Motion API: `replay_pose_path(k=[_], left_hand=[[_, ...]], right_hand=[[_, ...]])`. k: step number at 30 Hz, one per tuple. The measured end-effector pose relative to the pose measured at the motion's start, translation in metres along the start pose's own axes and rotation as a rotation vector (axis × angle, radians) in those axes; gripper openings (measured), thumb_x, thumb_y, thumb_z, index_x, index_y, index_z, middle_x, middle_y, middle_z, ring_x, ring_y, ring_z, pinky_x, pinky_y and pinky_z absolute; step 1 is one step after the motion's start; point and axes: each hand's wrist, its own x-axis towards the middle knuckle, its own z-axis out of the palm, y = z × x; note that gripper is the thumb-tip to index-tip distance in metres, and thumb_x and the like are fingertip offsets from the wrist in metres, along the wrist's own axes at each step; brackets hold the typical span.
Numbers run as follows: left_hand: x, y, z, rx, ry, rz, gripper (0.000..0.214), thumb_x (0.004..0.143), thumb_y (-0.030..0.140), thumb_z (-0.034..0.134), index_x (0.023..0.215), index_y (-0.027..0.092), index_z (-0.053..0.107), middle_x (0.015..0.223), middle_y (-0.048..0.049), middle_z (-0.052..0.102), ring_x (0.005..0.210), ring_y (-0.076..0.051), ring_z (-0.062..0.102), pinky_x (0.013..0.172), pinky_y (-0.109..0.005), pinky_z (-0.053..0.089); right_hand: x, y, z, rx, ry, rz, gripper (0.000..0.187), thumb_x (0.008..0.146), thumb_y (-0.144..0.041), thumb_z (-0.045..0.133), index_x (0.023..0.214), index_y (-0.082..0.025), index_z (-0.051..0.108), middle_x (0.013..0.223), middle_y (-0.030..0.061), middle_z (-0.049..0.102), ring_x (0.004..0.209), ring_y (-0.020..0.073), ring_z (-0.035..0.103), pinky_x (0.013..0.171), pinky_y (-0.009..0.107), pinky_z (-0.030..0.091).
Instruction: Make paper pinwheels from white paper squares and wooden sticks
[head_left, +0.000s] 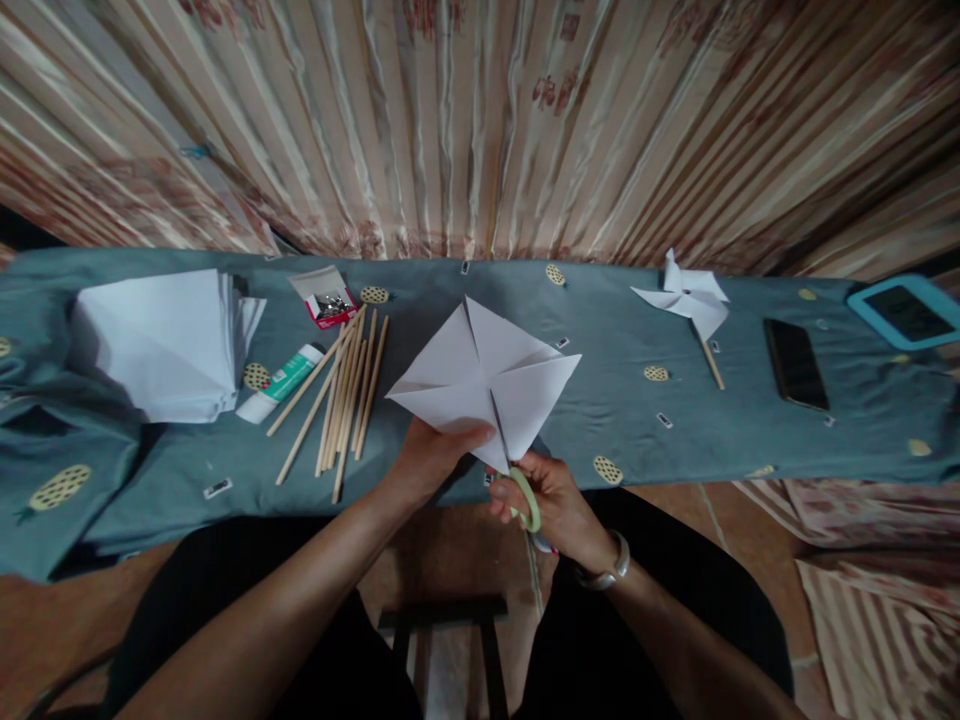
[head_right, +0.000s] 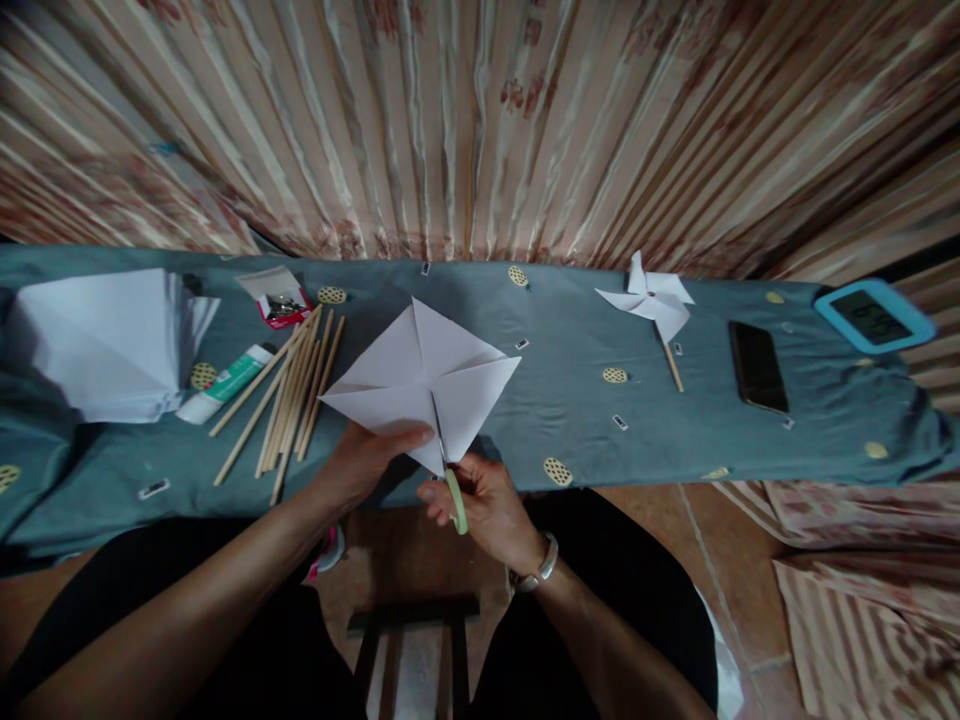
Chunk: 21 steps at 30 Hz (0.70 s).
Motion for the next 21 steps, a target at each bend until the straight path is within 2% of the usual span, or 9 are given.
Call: replay_pose_path(k=[6,16,21], left_hand=[[0.0004,-0.0007,0.0011,-0.010,0.018,0.010,0.035,0.053,0.025,0.081,0.081,0.016,0.061,0.072,-0.0008,0.068,0.062,-0.015,0.059,0.061,-0.028,0.050],[0.0011,-0.0060,-0.0008,0.038,-0.006,0.032,0.025,0.057,0.030,0.079,0.071,0.017,0.062,0.064,-0.0017,0.066,0.058,-0.016,0.058,0.058,-0.029,0.050],[0.0008,-0.0043,-0.0002,0.038,0.039,0.043,0.031,0.055,0.027,0.080,0.078,0.018,0.062,0.073,-0.0013,0.068,0.064,-0.016,0.060,0.063,-0.030,0.051]], right_hand=[[0.0006,0.0019,-0.0009,-0.033,-0.029,-0.028,0.031,0.068,-0.042,0.083,0.077,-0.019,0.064,0.056,-0.0049,0.064,0.045,0.0061,0.057,0.042,0.016,0.047],[-0.0006,-0.0015,0.0001,-0.024,-0.015,-0.013,0.034,0.066,-0.045,0.084,0.079,-0.018,0.066,0.057,-0.0043,0.065,0.046,0.0064,0.057,0.042,0.016,0.046],[-0.0004,-0.0010,0.0003,-0.042,-0.014,-0.013,0.034,0.066,-0.044,0.084,0.080,-0.019,0.067,0.058,-0.0042,0.065,0.046,0.0076,0.057,0.043,0.018,0.048]])
